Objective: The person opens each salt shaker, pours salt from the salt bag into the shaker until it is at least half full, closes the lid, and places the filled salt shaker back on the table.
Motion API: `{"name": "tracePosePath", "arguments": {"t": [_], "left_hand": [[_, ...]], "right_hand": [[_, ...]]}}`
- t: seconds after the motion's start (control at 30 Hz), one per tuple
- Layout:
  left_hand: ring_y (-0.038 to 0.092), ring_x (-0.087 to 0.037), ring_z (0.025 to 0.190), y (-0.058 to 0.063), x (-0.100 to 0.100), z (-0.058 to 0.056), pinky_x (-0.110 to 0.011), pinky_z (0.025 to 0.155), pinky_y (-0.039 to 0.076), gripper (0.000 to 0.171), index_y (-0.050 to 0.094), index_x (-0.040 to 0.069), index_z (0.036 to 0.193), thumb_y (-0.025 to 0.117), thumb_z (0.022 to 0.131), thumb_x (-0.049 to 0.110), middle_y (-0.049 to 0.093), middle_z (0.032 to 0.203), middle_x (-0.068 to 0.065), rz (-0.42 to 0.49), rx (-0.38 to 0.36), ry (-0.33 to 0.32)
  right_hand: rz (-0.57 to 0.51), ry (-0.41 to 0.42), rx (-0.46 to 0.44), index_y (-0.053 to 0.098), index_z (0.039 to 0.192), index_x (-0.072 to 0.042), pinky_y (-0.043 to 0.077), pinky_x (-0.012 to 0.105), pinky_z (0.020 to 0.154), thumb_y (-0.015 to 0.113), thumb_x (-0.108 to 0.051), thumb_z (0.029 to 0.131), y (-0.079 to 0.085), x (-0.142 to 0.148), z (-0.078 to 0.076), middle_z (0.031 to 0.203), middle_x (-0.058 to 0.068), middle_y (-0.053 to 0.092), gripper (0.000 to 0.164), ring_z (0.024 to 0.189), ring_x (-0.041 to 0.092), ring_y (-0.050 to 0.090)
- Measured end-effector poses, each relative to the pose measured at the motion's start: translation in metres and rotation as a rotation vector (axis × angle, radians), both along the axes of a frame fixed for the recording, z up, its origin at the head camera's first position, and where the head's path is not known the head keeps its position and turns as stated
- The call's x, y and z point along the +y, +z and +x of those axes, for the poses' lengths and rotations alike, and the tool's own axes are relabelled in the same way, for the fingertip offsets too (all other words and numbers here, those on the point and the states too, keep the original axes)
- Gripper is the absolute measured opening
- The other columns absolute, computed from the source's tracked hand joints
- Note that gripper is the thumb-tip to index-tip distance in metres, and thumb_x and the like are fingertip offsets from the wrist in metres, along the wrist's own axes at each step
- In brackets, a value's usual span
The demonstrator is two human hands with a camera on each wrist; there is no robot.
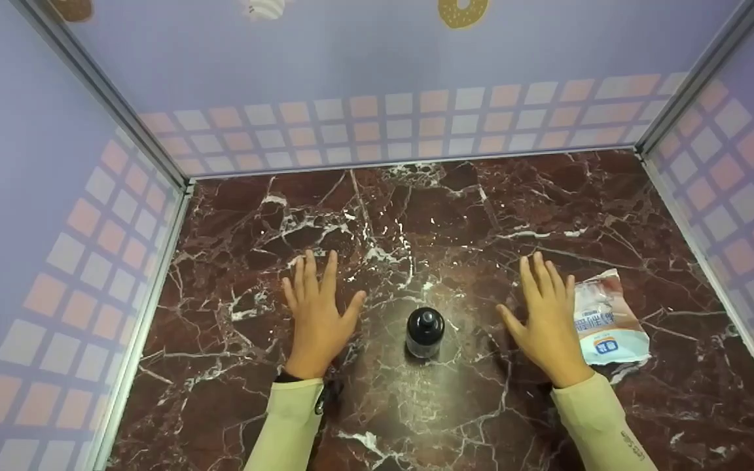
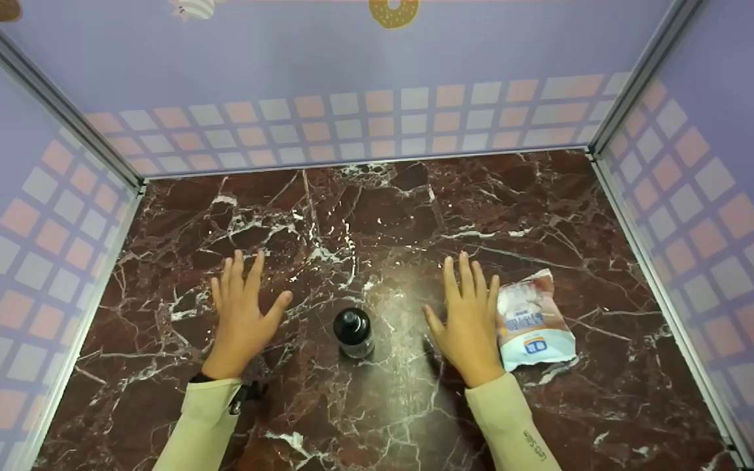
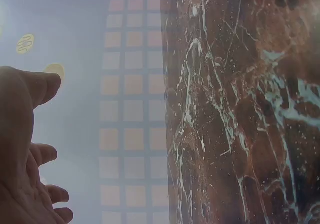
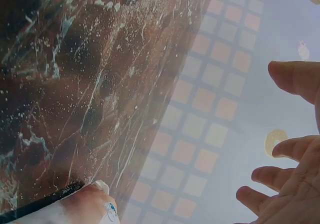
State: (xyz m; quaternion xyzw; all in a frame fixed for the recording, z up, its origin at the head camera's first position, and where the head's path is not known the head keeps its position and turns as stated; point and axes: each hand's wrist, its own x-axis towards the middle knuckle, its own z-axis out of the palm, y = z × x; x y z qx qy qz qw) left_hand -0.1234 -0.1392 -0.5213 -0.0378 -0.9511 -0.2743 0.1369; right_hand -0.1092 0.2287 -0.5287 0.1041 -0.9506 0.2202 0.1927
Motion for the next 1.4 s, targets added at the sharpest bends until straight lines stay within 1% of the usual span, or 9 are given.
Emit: {"name": "tracePosePath", "arguments": {"t": [0.27, 0.37, 0.5, 0.67, 0.83, 0.97, 1.07, 1.17, 1.4], "left_hand": [[0.003, -0.037, 0.159, 0.015, 0.005, 0.012, -0.058, 0.126, -0.005, 0.089, 0.017, 0.021, 0.167, 0.064, 0.098, 0.051, 0.004, 0.173, -0.015, 0.111, 0.038, -0.036], [0.007, -0.035, 0.158, 0.019, 0.008, 0.018, -0.061, 0.126, 0.004, 0.088, 0.02, 0.019, 0.166, 0.064, 0.098, 0.052, 0.008, 0.173, -0.013, 0.189, 0.06, -0.067], [0.018, -0.032, 0.156, 0.021, 0.011, 0.027, -0.062, 0.123, 0.02, 0.086, 0.023, 0.017, 0.165, 0.07, 0.097, 0.043, 0.015, 0.172, -0.007, 0.435, 0.051, -0.198], [0.033, -0.033, 0.151, 0.016, 0.02, 0.036, -0.046, 0.123, 0.03, 0.081, 0.027, 0.014, 0.162, 0.072, 0.095, 0.021, 0.032, 0.165, -0.005, 0.816, -0.002, -0.401], [0.038, -0.034, 0.147, -0.002, 0.032, 0.037, -0.044, 0.122, 0.032, 0.073, 0.033, 0.012, 0.158, 0.071, 0.095, 0.015, 0.041, 0.159, -0.008, 0.924, -0.065, -0.453], [0.041, -0.031, 0.146, -0.023, 0.043, 0.04, -0.048, 0.121, 0.034, 0.076, 0.037, 0.02, 0.156, 0.075, 0.091, 0.012, 0.043, 0.157, -0.006, 0.907, -0.207, -0.384], [0.042, -0.031, 0.145, -0.036, 0.057, 0.042, -0.051, 0.12, 0.035, 0.084, 0.036, 0.025, 0.157, 0.08, 0.086, 0.014, 0.043, 0.158, -0.007, 0.786, -0.286, -0.356], [0.047, -0.035, 0.14, -0.043, 0.073, 0.042, -0.055, 0.117, 0.037, 0.09, 0.036, 0.02, 0.158, 0.083, 0.081, 0.015, 0.046, 0.154, -0.013, 0.671, -0.299, -0.355], [0.055, -0.034, 0.131, -0.049, 0.092, 0.039, -0.055, 0.109, 0.046, 0.091, 0.044, 0.011, 0.151, 0.088, 0.072, 0.016, 0.054, 0.146, -0.012, 0.459, -0.25, -0.259]], "right_hand": [[-0.026, 0.015, 0.021, 0.036, 0.157, 0.003, 0.01, 0.072, 0.121, 0.087, -0.018, 0.083, 0.004, 0.0, 0.007, 0.162, 0.028, 0.033, 0.093, 0.146, 0.05, 0.033], [-0.05, 0.031, 0.04, 0.035, 0.158, 0.002, 0.012, 0.071, 0.121, 0.087, -0.017, 0.083, 0.005, -0.003, 0.01, 0.161, 0.029, 0.035, 0.093, 0.144, 0.05, 0.035], [-0.139, 0.057, 0.064, 0.037, 0.158, 0.0, 0.021, 0.067, 0.121, 0.086, -0.012, 0.082, 0.007, -0.014, 0.017, 0.157, 0.028, 0.041, 0.091, 0.141, 0.048, 0.04], [-0.345, 0.13, -0.006, 0.04, 0.156, -0.001, 0.032, 0.06, 0.118, 0.081, -0.005, 0.085, 0.008, -0.038, 0.032, 0.152, 0.024, 0.047, 0.081, 0.14, 0.04, 0.043], [-0.463, 0.192, -0.067, 0.042, 0.154, -0.001, 0.037, 0.052, 0.118, 0.08, -0.002, 0.086, 0.008, -0.062, 0.042, 0.147, 0.017, 0.052, 0.078, 0.136, 0.034, 0.049], [-0.44, 0.242, -0.132, 0.04, 0.155, -0.002, 0.039, 0.052, 0.116, 0.082, -0.009, 0.086, 0.007, -0.08, 0.043, 0.145, 0.014, 0.054, 0.081, 0.135, 0.031, 0.051], [-0.389, 0.239, -0.161, 0.04, 0.155, -0.003, 0.04, 0.055, 0.115, 0.084, -0.018, 0.086, 0.007, -0.09, 0.039, 0.144, 0.016, 0.055, 0.084, 0.134, 0.033, 0.053], [-0.307, 0.188, -0.168, 0.038, 0.156, -0.002, 0.042, 0.058, 0.111, 0.087, -0.029, 0.084, 0.007, -0.098, 0.033, 0.141, 0.019, 0.057, 0.091, 0.13, 0.036, 0.055], [-0.059, 0.073, -0.18, 0.045, 0.152, 0.0, 0.051, 0.056, 0.094, 0.088, -0.049, 0.078, 0.02, -0.113, 0.022, 0.114, 0.015, 0.069, 0.099, 0.102, 0.035, 0.066]]}}
